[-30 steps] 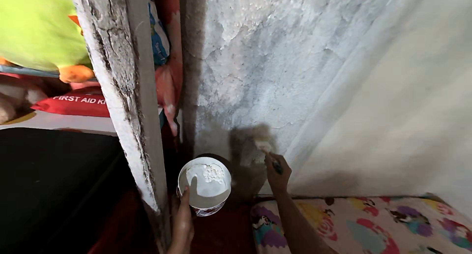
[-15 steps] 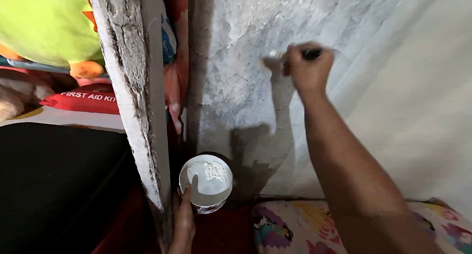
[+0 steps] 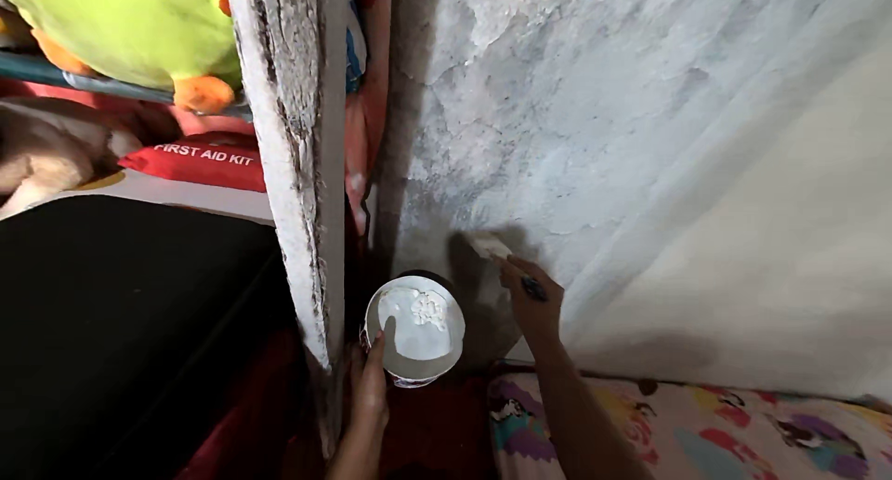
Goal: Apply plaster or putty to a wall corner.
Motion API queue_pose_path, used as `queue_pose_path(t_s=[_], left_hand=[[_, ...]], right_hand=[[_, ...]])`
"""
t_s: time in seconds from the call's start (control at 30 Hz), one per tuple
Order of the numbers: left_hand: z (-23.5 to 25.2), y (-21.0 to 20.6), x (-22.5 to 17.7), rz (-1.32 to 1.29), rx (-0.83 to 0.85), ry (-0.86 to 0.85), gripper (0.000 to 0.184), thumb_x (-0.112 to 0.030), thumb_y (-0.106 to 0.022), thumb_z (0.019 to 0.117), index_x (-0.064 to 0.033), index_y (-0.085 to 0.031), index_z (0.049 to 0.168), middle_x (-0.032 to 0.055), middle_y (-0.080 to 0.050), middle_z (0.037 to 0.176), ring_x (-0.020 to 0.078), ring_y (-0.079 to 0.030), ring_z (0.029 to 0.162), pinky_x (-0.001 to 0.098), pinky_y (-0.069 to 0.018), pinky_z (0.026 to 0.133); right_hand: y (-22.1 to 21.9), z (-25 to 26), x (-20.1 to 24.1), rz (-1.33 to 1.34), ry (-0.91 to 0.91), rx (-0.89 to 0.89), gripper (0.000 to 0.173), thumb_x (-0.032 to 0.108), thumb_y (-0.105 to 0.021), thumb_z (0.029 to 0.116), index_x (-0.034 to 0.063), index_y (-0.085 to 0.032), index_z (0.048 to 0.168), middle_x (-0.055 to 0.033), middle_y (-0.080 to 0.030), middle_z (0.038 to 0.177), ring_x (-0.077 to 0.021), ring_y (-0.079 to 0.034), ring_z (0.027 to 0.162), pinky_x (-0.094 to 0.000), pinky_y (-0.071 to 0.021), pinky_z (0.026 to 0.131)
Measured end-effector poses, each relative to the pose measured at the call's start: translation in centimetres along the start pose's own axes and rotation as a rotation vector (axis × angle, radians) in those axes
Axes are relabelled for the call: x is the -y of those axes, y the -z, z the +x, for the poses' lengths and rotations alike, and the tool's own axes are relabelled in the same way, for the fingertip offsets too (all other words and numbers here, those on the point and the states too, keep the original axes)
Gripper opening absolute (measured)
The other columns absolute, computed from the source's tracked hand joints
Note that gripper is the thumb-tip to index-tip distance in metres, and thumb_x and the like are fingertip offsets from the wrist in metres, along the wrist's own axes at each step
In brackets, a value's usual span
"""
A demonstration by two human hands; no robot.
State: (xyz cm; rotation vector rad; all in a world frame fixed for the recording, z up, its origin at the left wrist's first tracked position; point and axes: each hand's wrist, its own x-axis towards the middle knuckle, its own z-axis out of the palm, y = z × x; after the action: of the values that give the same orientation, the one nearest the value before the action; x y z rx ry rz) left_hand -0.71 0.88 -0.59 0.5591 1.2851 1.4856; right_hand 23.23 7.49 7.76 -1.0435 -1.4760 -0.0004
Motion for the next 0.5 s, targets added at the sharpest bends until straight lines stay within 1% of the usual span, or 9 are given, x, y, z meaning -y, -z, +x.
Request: queue_pose_path(t_s=[0.07,0.13,0.2,0.27,0.33,0.37,0.43,0.47,0.5], left_hand=[[0.0,0.0,0.0,-0.009,0.027,-0.006,0.055,-0.039,-0.054,0.1055,-0.0093,-0.043,0.151,0.0166,-0.055,0.142,0.0270,-0.057,0.126,0.0491,-0.0521,0.100],[-0.1,0.0,-0.2,-0.043,0.051,0.002,0.053,-0.037,-0.051,0.1067,-0.0093,-0.042,0.150,0.0162,-0.056,0.140,0.0257,-0.060,0.123,0.0466,-0.0538,0.098],[-0.3,-0.2,-0.6,-0.092,0.075,0.020,0.050,-0.036,-0.047,0.1083,-0.0101,-0.041,0.151,0.0157,-0.060,0.136,0.0246,-0.064,0.116,0.0439,-0.0571,0.091],[-0.4,-0.3,-0.7,-0.122,0.115,0.026,0.050,-0.036,-0.044,0.1092,-0.0124,-0.039,0.153,0.0150,-0.060,0.136,0.0244,-0.065,0.116,0.0428,-0.0583,0.090],[-0.4,-0.5,-0.4,-0.121,0.140,0.010,0.049,-0.038,-0.041,0.1097,-0.0130,-0.041,0.152,0.0143,-0.063,0.133,0.0239,-0.067,0.112,0.0416,-0.0598,0.084],[-0.4,-0.5,-0.3,-0.113,0.160,-0.004,0.050,-0.039,-0.039,0.1099,-0.0125,-0.041,0.152,0.0142,-0.063,0.132,0.0238,-0.067,0.112,0.0419,-0.0600,0.085],[-0.4,-0.6,-0.1,-0.098,0.198,-0.036,0.051,-0.040,-0.035,0.1103,-0.0099,-0.042,0.151,0.0135,-0.063,0.134,0.0219,-0.066,0.115,0.0412,-0.0590,0.091],[-0.4,-0.7,-0.1,-0.089,0.208,-0.051,0.050,-0.038,-0.035,0.1105,-0.0085,-0.042,0.150,0.0132,-0.062,0.135,0.0205,-0.064,0.117,0.0401,-0.0574,0.094],[-0.5,-0.7,-0.1,-0.084,0.213,-0.070,0.050,-0.037,-0.035,0.1101,-0.0071,-0.043,0.150,0.0130,-0.061,0.136,0.0190,-0.063,0.119,0.0387,-0.0557,0.097]], right_hand=[[1.4,-1.3,2.1,0.120,0.000,0.029,0.026,0.010,-0.062,0.0988,-0.0102,-0.070,0.114,-0.0127,-0.075,0.100,-0.0098,-0.073,0.081,-0.0269,-0.0630,0.075],[2.9,-2.0,4.0,0.195,0.019,0.144,0.029,0.012,-0.062,0.0968,-0.0089,-0.069,0.115,-0.0091,-0.074,0.103,-0.0059,-0.071,0.083,-0.0232,-0.0613,0.073],[3.9,-2.0,5.1,0.302,0.017,0.306,0.026,0.017,-0.065,0.0953,-0.0031,-0.072,0.111,-0.0038,-0.074,0.104,-0.0047,-0.071,0.086,-0.0227,-0.0615,0.075],[4.0,-1.7,5.7,0.372,0.014,0.459,0.023,0.022,-0.069,0.0944,0.0042,-0.075,0.108,0.0018,-0.075,0.105,-0.0018,-0.069,0.088,-0.0204,-0.0602,0.076],[3.3,-1.4,6.2,0.420,0.015,0.588,0.021,0.019,-0.069,0.0928,0.0046,-0.075,0.106,0.0018,-0.075,0.105,-0.0014,-0.068,0.092,-0.0208,-0.0591,0.081],[2.8,-1.4,6.4,0.435,0.002,0.651,0.020,0.016,-0.068,0.0922,0.0038,-0.075,0.106,0.0011,-0.075,0.105,-0.0013,-0.068,0.092,-0.0211,-0.0588,0.081],[1.6,-1.7,6.7,0.464,-0.075,0.780,0.019,0.011,-0.067,0.0909,0.0019,-0.074,0.106,-0.0007,-0.074,0.104,-0.0010,-0.067,0.085,-0.0209,-0.0585,0.075],[1.3,-1.9,6.8,0.465,-0.132,0.844,0.018,0.008,-0.066,0.0898,0.0018,-0.074,0.105,-0.0005,-0.074,0.103,0.0003,-0.066,0.080,-0.0192,-0.0571,0.070],[1.2,-2.1,6.8,0.453,-0.184,0.910,0.017,0.007,-0.066,0.0888,0.0024,-0.075,0.103,0.0004,-0.074,0.102,0.0014,-0.065,0.078,-0.0181,-0.0559,0.068]])
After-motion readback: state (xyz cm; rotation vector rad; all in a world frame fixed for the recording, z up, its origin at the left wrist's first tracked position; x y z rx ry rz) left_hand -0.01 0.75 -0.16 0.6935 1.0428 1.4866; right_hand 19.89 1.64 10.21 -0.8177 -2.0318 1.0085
